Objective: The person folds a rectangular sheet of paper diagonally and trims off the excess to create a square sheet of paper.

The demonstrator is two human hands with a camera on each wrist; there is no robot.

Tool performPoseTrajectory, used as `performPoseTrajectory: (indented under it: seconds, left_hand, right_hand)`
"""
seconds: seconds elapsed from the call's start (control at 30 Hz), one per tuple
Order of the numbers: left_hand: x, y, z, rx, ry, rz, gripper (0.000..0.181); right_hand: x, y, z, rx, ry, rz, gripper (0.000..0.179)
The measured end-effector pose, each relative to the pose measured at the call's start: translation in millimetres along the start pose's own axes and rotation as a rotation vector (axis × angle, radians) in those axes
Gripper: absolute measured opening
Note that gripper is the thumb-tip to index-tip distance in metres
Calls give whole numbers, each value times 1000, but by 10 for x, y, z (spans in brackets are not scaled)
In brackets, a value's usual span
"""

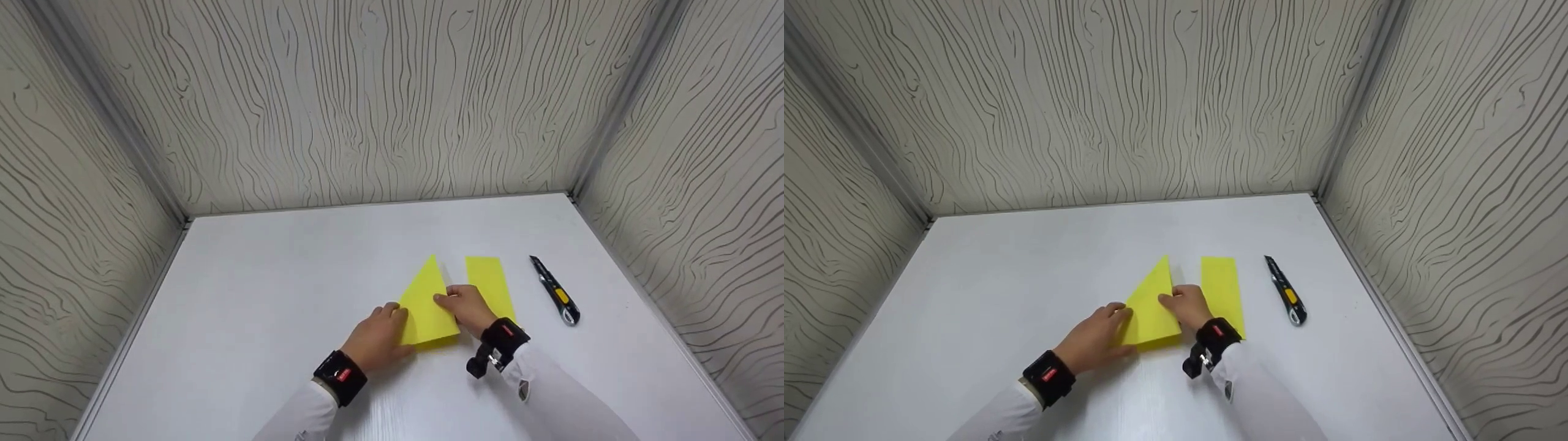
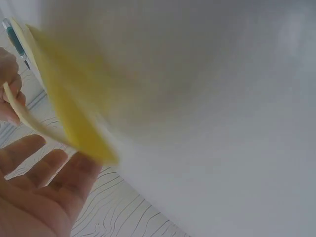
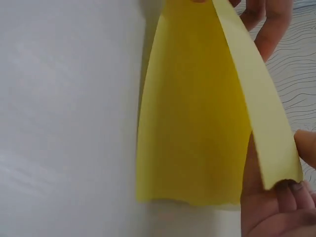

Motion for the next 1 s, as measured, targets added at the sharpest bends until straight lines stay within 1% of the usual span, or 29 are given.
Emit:
performPoseTrajectory:
  seconds: [0.1, 0.13, 0.2, 0.23, 0.33, 0.4, 0.43, 0.5, 0.57, 0.67, 0.73, 0.8, 0.9, 0.97, 1.0]
  left_hand:
    - [-32, 0, 1, 5, 37, -5, 77]
    - [-49, -3, -3, 11, 63, -1, 78]
    - [-96, -4, -13, 21, 146, 5, 77]
    - [-127, -3, -21, 29, 198, 6, 76]
    - [-238, -6, -50, 51, 393, 1, 68]
    - [-317, -6, -61, 53, 530, -22, 62]
    - [-354, -9, -53, 42, 612, -37, 60]
    - [-407, -18, -33, 6, 765, -64, 59]
    - [-443, -29, 7, -45, 900, -104, 64]
    - [-442, -34, 80, -127, 1058, -154, 73]
    - [-407, -34, 138, -184, 1162, -159, 77]
    - [-338, -29, 190, -257, 1266, -129, 78]
    - [-217, -23, 242, -373, 1416, -50, 80]
    - [-150, -19, 246, -436, 1469, 0, 83]
    - [-128, -20, 242, -454, 1492, 18, 84]
  right_hand:
    - [-32, 12, -24, -3, -41, -26, 18]
    - [-46, 18, -36, -2, -45, -38, 18]
    - [-72, 32, -66, 5, -51, -56, 17]
    - [-86, 38, -81, 7, -54, -67, 16]
    - [-123, 61, -121, 4, -86, -99, 15]
    - [-146, 77, -137, -11, -112, -121, 16]
    - [-161, 86, -141, -26, -126, -136, 16]
    - [-185, 102, -148, -55, -151, -160, 16]
    - [-210, 118, -150, -88, -163, -182, 16]
    - [-256, 148, -147, -141, -176, -209, 14]
    - [-288, 171, -148, -172, -188, -224, 12]
    - [-323, 193, -144, -211, -209, -242, 14]
    - [-349, 216, -149, -253, -237, -255, 20]
    - [-358, 229, -148, -282, -243, -260, 25]
    - [-355, 234, -148, -293, -248, -258, 27]
Point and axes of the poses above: each hand's wrist, its own y-axis away from the middle knuckle, its own z-axis out of the palm, x = y × z, the point moved 8 cm from there along -y, towards the middle knuckle, and after that the axes turned 14 degrees about -x, right-handed, at the moved point
